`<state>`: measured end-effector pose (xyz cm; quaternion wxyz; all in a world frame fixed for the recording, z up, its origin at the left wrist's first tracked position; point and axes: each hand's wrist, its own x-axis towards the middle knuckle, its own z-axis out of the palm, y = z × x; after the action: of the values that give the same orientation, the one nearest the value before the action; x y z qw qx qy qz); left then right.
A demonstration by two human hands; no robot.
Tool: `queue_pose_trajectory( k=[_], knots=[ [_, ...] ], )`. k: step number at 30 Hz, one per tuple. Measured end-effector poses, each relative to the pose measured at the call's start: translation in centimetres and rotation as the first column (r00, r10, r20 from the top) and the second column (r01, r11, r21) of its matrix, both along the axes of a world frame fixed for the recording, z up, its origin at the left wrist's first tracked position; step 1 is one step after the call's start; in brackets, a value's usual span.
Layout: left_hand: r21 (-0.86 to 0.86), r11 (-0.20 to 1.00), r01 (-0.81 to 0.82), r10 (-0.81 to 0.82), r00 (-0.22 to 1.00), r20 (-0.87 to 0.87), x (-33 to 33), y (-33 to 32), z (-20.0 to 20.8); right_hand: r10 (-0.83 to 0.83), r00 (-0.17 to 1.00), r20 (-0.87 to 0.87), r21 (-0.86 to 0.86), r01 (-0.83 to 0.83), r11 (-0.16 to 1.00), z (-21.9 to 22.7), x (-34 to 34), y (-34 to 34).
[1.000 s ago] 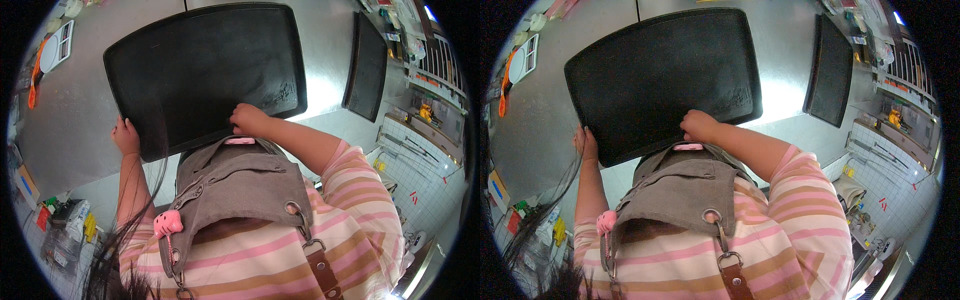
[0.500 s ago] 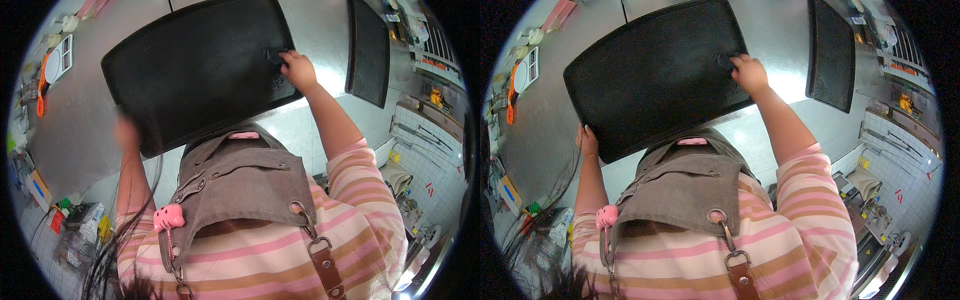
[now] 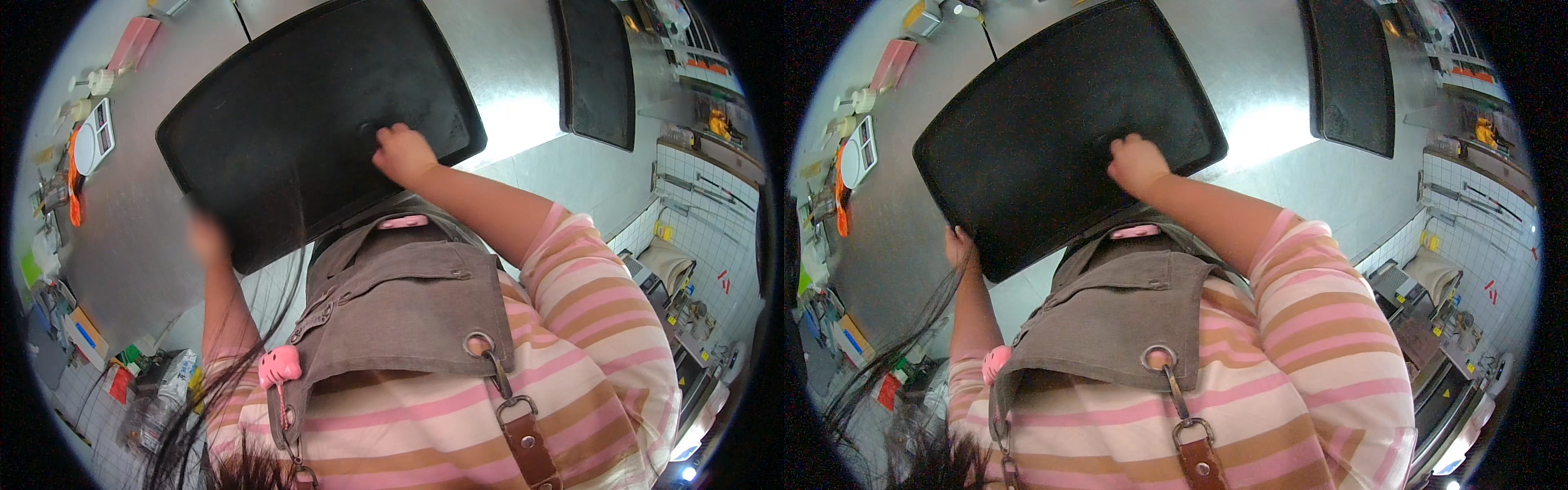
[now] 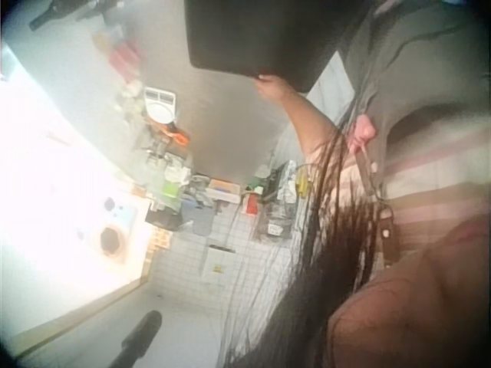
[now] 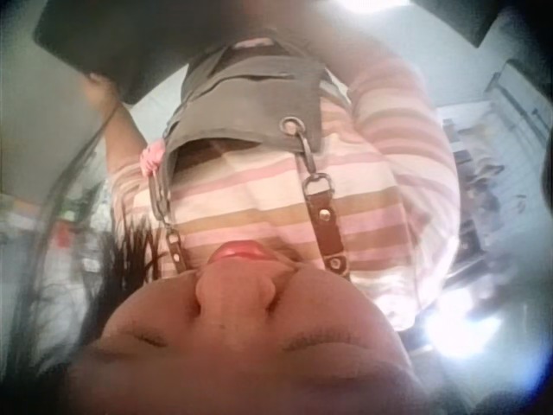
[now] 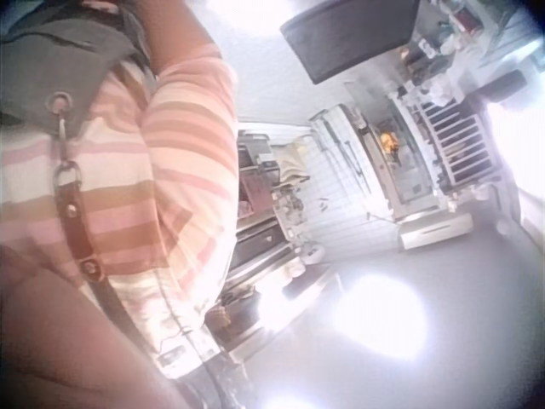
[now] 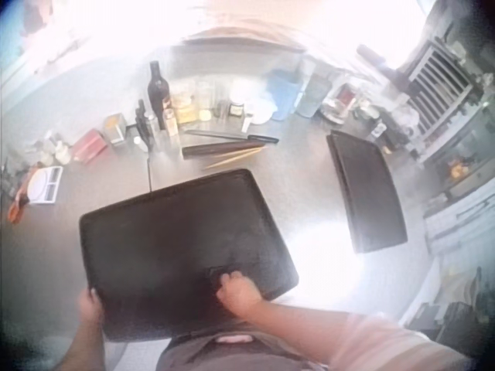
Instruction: The person washes a black baking tray in a sink using a sponge and water, then moves to a countertop to wipe the tray dry with a cloth. They repeat the wiping process on a second tray.
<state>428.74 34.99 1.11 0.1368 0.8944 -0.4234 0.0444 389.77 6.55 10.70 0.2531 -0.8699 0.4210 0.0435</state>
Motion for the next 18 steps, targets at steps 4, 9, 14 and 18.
queue_pose_trajectory(
  k=[4,9,14,18],
  knots=[
    [0.109,0.993,0.050,-0.056,0.997,0.053,-0.2,-1.1,0.8,0.135,0.989,0.061,0.121,-0.142,0.982,-0.6,5.8,5.3],
    [0.022,0.999,0.037,-0.040,0.981,0.189,-2.2,-2.4,2.9,0.102,0.944,0.313,0.170,-0.162,0.972,-1.7,6.3,6.0],
    [-0.069,0.987,0.146,-0.122,0.954,0.274,-1.9,-2.0,3.6,-0.330,0.907,0.263,-0.195,0.385,0.902,2.5,-1.1,-0.8],
    [-0.107,0.981,0.163,-0.129,0.953,0.275,-1.9,-2.4,3.2,-0.477,0.879,0.015,-0.408,0.440,0.800,0.3,-10.2,-6.2]
  ],
)
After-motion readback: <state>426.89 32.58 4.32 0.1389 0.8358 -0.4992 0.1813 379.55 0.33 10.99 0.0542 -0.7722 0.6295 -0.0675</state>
